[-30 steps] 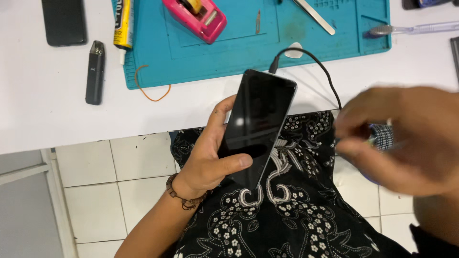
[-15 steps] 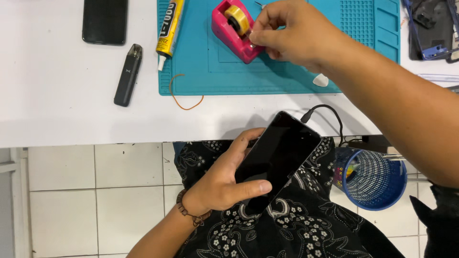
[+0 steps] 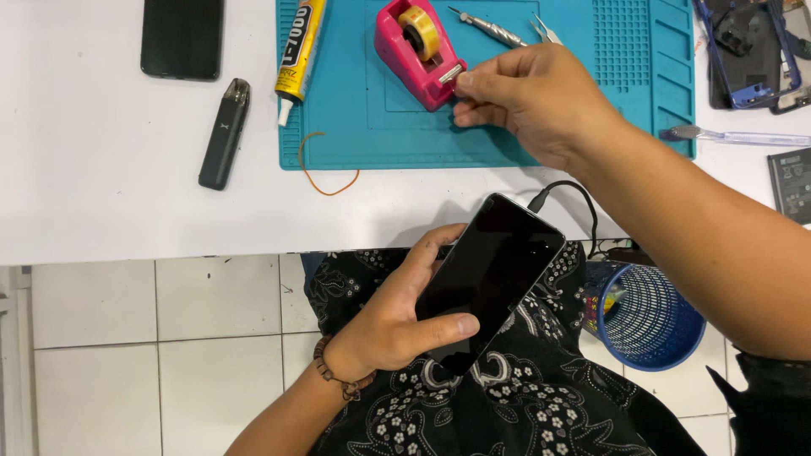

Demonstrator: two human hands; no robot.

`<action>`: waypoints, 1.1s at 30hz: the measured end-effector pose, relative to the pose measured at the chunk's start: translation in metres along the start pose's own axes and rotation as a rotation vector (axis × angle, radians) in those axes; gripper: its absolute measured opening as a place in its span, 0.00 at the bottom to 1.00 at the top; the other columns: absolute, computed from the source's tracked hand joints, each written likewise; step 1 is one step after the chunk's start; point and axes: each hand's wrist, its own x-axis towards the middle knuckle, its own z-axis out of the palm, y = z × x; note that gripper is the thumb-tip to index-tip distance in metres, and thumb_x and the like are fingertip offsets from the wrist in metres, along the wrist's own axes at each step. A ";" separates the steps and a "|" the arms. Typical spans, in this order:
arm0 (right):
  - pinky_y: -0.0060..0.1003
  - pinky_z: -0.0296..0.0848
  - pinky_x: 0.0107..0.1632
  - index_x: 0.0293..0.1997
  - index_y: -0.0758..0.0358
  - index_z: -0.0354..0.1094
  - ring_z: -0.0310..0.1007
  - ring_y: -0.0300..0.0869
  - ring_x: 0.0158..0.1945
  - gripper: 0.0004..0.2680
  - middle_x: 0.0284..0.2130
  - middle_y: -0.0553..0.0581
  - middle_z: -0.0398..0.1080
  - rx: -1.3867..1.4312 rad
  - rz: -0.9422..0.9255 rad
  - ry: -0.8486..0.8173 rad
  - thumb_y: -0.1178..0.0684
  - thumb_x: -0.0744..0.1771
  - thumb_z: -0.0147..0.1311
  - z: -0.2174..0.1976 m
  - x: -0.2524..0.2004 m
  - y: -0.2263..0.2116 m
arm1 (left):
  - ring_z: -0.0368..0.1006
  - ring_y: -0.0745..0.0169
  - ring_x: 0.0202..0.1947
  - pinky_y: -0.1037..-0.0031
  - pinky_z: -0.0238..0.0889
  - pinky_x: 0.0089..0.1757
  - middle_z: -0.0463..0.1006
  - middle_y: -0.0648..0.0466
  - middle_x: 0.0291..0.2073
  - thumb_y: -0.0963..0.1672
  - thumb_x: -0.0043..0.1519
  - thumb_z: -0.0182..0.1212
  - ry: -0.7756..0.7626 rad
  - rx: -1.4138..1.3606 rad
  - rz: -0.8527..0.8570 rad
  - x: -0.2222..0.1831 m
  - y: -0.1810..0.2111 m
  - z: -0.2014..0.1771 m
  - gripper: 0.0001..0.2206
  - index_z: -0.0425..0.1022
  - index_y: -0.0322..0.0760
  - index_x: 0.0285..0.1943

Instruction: The person holds a smartphone and uses a metal prying tool to work along the device's edges and seams. They connect a charging cable to the phone, then disconnect it. The person continues to pry at the phone's frame and later handles a small cylindrical component, possibly a SIM tray or connector, using their fingers.

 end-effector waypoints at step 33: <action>0.26 0.76 0.35 0.33 0.61 0.68 0.77 0.34 0.26 0.04 0.24 0.55 0.76 -0.576 -0.026 -0.116 0.55 0.67 0.50 -0.003 -0.011 -0.020 | 0.66 0.57 0.56 0.67 0.60 0.56 0.70 0.47 0.53 0.40 0.56 0.55 0.211 -0.187 -0.187 0.023 0.000 0.017 0.23 0.60 0.29 0.62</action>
